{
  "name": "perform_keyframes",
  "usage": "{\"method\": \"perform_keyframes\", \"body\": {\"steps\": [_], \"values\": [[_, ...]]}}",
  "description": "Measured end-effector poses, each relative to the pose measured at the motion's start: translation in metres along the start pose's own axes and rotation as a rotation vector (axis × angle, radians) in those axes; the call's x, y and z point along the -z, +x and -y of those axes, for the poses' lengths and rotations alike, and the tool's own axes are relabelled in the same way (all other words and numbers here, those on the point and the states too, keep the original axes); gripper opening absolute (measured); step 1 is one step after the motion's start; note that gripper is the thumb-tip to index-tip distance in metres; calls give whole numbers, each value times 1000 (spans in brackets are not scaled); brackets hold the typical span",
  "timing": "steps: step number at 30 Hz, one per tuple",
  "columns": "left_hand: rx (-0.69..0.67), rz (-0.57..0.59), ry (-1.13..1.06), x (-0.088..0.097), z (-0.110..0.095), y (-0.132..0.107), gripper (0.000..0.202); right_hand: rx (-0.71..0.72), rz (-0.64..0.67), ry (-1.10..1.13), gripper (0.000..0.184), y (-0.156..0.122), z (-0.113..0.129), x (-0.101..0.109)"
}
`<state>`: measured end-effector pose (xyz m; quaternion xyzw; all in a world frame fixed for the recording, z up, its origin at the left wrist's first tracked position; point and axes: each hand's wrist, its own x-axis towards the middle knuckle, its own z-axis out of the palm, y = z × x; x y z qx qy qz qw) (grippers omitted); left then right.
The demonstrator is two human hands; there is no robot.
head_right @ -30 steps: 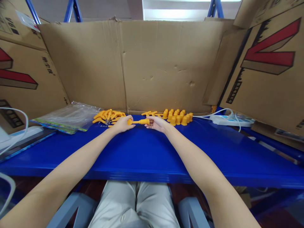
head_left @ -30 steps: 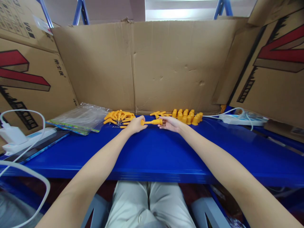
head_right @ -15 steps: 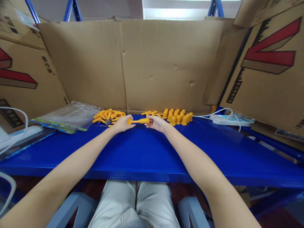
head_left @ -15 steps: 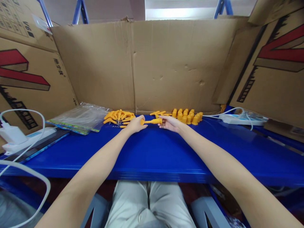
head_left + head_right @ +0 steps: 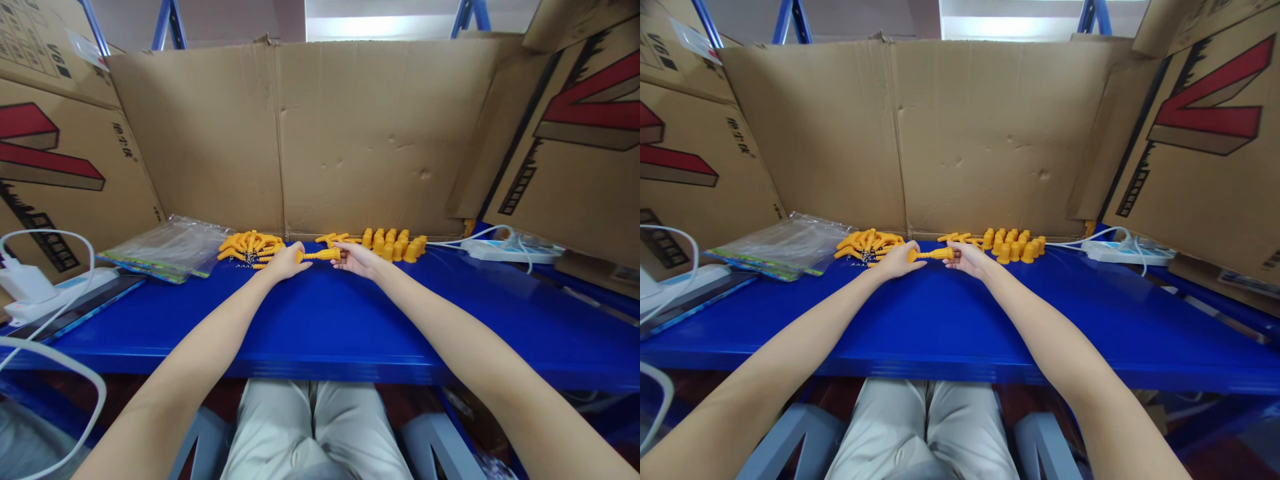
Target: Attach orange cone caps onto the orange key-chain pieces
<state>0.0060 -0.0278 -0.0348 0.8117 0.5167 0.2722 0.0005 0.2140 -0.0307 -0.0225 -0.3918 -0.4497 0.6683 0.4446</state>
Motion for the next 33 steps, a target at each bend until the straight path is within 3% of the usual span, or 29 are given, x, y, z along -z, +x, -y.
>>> {"method": "perform_keyframes", "body": {"steps": [17,21,24,26,30,33], "values": [[6,25,45,-2,2,0,27,-10,-11,10,14,1,-2,-3],[3,-28,-8,3,-4,-2,47,27,-71,20,13,-3,6,-7],[6,-86,-72,7,-10,-3,64,141,-167,0,11,-4,17,-4],[27,-123,-88,9,-12,-3,62,260,-245,-36,9,-1,24,0],[58,-109,-39,8,-10,-1,31,476,-370,-200,6,21,29,8],[48,-44,19,7,-8,0,18,682,-452,-532,13,40,21,8]]}}
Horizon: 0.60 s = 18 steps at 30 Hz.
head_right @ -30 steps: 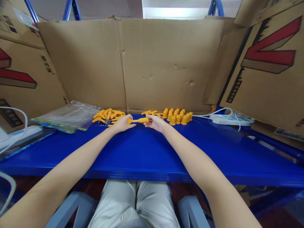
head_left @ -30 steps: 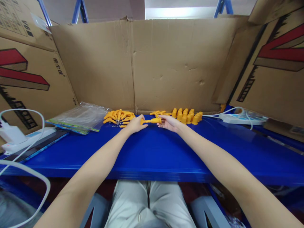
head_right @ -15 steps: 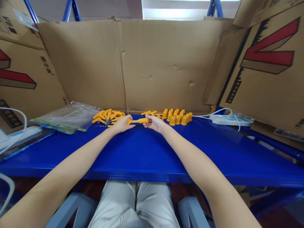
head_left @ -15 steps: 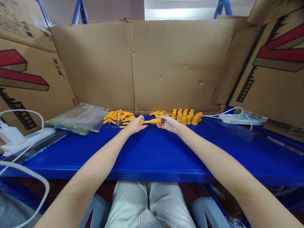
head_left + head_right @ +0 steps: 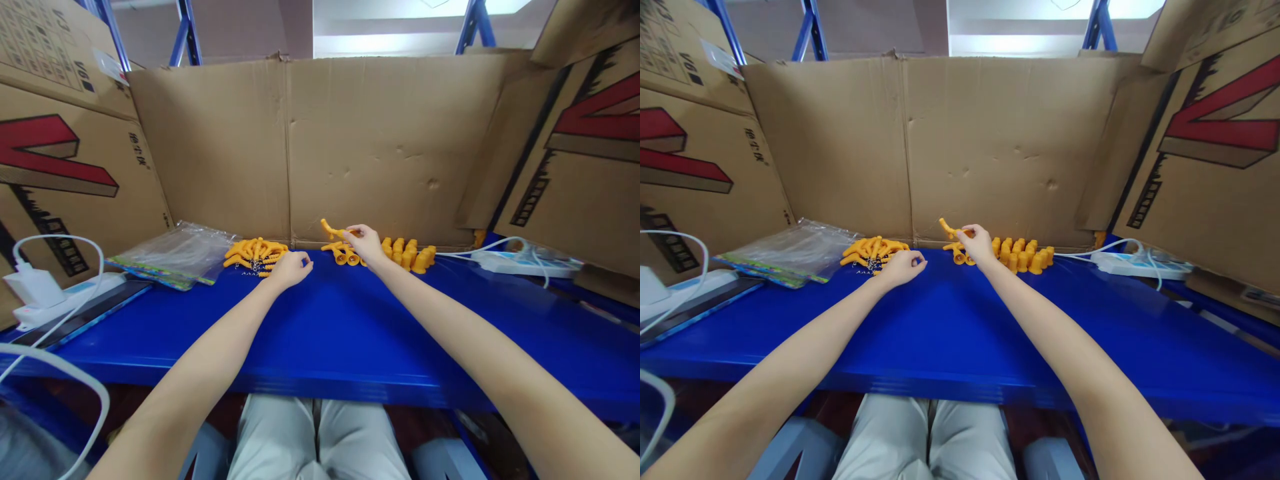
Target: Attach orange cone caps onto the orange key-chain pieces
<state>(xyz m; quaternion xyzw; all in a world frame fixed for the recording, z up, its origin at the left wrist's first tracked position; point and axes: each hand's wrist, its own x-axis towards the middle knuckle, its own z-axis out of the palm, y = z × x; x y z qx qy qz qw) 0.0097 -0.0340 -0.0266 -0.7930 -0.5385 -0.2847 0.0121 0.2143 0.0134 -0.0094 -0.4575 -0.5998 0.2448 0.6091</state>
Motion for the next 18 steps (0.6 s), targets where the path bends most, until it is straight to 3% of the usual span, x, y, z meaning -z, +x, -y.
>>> {"method": "perform_keyframes", "body": {"steps": [4,7,10,12,18], "values": [[-37,8,16,1,-1,0,20,338,142,-438,19,-3,-11,-20],[-49,12,36,1,-2,0,21,443,299,-738,25,-13,-15,-31],[-48,29,49,1,-3,-1,23,434,453,-1035,29,-23,-20,-35],[-47,48,55,1,-4,-1,24,411,483,-1144,32,-28,-23,-34],[-46,96,45,1,-3,-1,24,337,508,-1147,43,-31,-24,-27]]}}
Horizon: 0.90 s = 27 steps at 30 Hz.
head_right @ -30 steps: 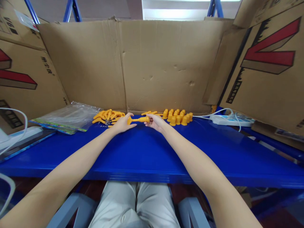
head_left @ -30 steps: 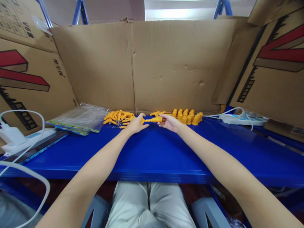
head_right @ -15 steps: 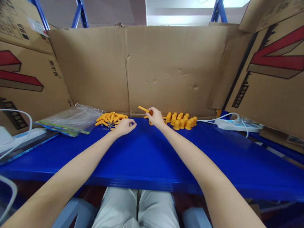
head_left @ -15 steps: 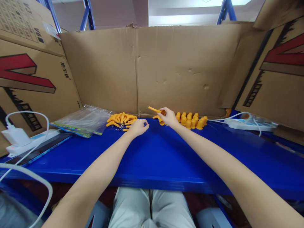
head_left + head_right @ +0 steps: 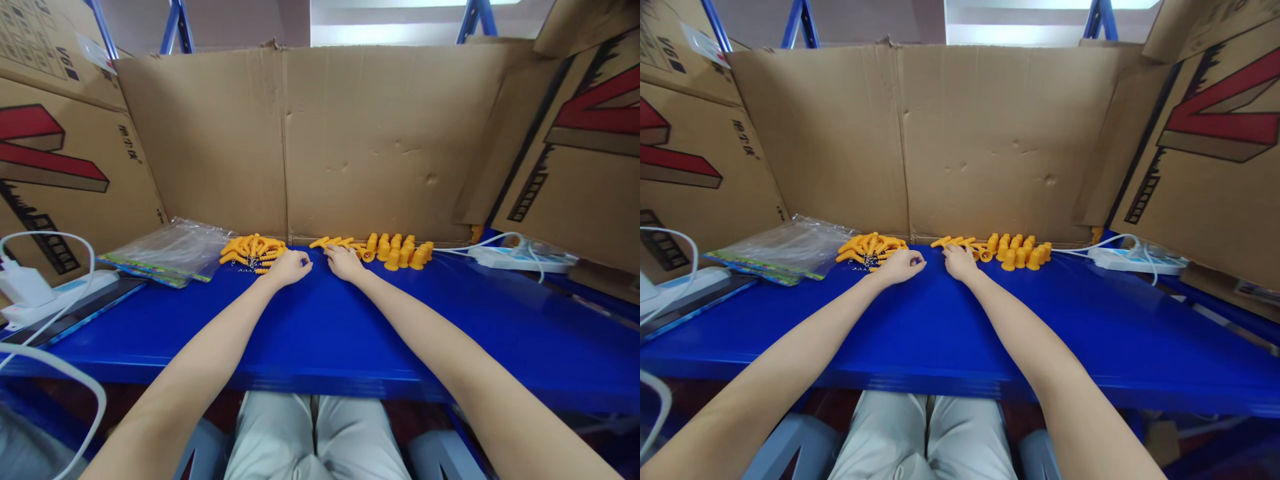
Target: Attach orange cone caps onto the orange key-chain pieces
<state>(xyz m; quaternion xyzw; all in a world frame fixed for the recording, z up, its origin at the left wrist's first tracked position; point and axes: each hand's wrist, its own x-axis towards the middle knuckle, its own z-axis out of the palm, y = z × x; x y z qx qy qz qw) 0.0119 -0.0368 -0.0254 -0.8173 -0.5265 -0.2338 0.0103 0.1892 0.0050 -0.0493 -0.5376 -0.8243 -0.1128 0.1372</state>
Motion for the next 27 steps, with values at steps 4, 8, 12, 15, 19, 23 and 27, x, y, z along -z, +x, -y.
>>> {"method": "perform_keyframes", "body": {"steps": [4,8,12,15,19,23,27], "values": [[-17,18,-1,-1,1,0,24,-24,30,17,46,-1,1,1],[-28,22,0,-2,2,0,24,-52,43,-3,48,-1,4,3],[-27,36,4,-3,3,1,26,-59,45,-35,47,-2,7,5],[-30,40,9,-4,3,1,26,-71,39,-70,47,-3,9,6],[-40,47,2,-5,4,2,26,-96,45,-95,47,-3,11,6],[-51,47,-15,-5,5,2,23,-125,63,-60,47,-4,11,7],[-59,51,-22,-4,3,2,22,-144,68,-22,46,-6,10,6]]}}
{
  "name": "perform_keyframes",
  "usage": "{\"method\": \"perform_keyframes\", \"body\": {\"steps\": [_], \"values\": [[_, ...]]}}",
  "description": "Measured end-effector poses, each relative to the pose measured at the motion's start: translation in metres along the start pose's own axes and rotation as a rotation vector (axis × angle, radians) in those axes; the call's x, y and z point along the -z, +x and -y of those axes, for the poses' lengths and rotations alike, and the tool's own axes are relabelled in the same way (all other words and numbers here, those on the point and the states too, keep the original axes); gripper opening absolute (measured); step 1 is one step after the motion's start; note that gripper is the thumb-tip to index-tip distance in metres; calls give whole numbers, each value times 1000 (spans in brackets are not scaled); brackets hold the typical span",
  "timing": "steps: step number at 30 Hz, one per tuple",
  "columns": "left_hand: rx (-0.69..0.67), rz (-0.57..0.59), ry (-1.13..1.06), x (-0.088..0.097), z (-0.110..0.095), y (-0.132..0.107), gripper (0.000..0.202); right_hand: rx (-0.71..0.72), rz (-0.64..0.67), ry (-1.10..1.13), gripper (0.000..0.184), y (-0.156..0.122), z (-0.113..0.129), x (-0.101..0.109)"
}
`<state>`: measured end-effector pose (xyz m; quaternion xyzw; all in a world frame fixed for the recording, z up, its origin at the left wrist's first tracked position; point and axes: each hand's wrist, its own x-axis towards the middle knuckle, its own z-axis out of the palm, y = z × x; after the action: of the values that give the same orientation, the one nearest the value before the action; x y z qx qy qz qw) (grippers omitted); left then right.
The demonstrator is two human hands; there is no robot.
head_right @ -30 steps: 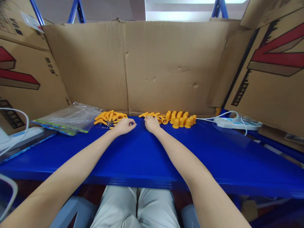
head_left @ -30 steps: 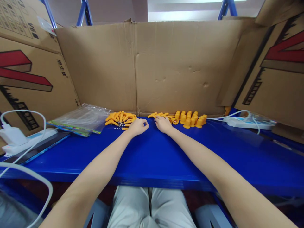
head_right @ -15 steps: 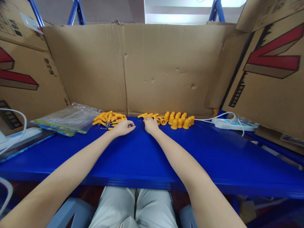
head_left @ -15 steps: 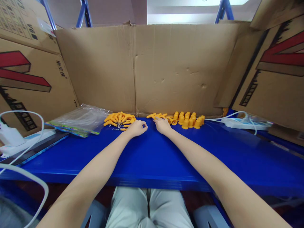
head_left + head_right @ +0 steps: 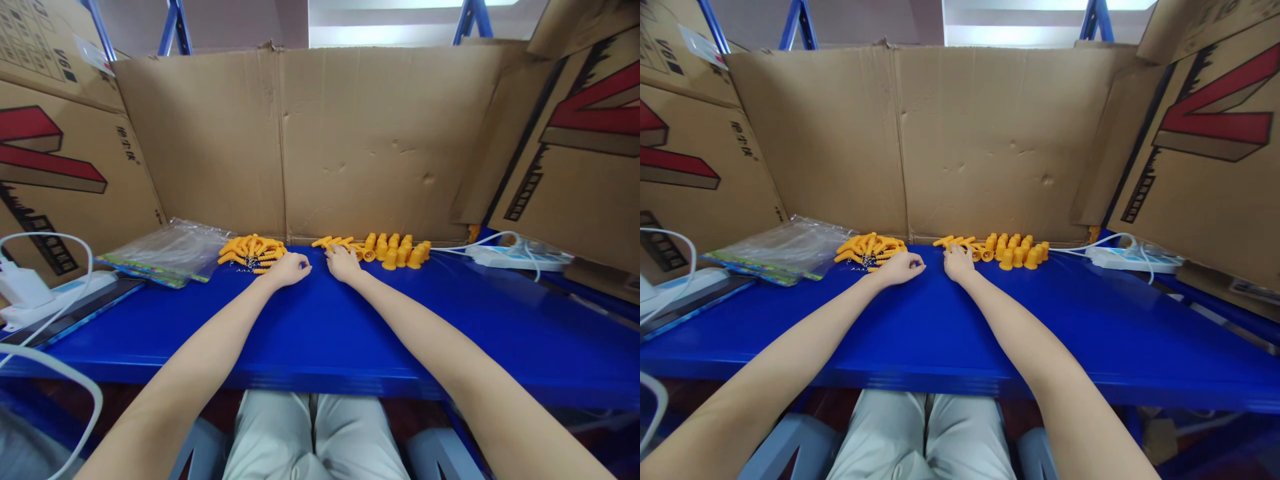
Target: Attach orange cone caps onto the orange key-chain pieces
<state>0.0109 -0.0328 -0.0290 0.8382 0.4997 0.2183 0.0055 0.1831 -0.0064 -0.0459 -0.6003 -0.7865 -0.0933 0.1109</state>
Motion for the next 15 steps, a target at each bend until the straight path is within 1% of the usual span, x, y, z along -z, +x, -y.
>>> {"method": "perform_keyframes", "body": {"steps": [3,6,8,10,12,14,15], "values": [[-4,12,6,1,-1,0,23,4,-1,-3,47,-1,-1,-1],[-7,17,6,1,-2,0,24,44,-52,-74,49,-1,-2,2],[-12,13,-1,1,-2,0,23,88,-100,-144,49,-1,-2,8],[-17,13,-6,1,-2,0,23,83,-137,-185,45,0,-4,18],[-17,21,2,1,-2,0,24,-6,-161,-186,41,0,-8,31],[-10,29,15,2,-3,0,25,-136,-179,-187,38,-1,-17,43],[-6,34,18,2,-3,0,25,-212,-166,-187,37,-1,-24,48]]}}
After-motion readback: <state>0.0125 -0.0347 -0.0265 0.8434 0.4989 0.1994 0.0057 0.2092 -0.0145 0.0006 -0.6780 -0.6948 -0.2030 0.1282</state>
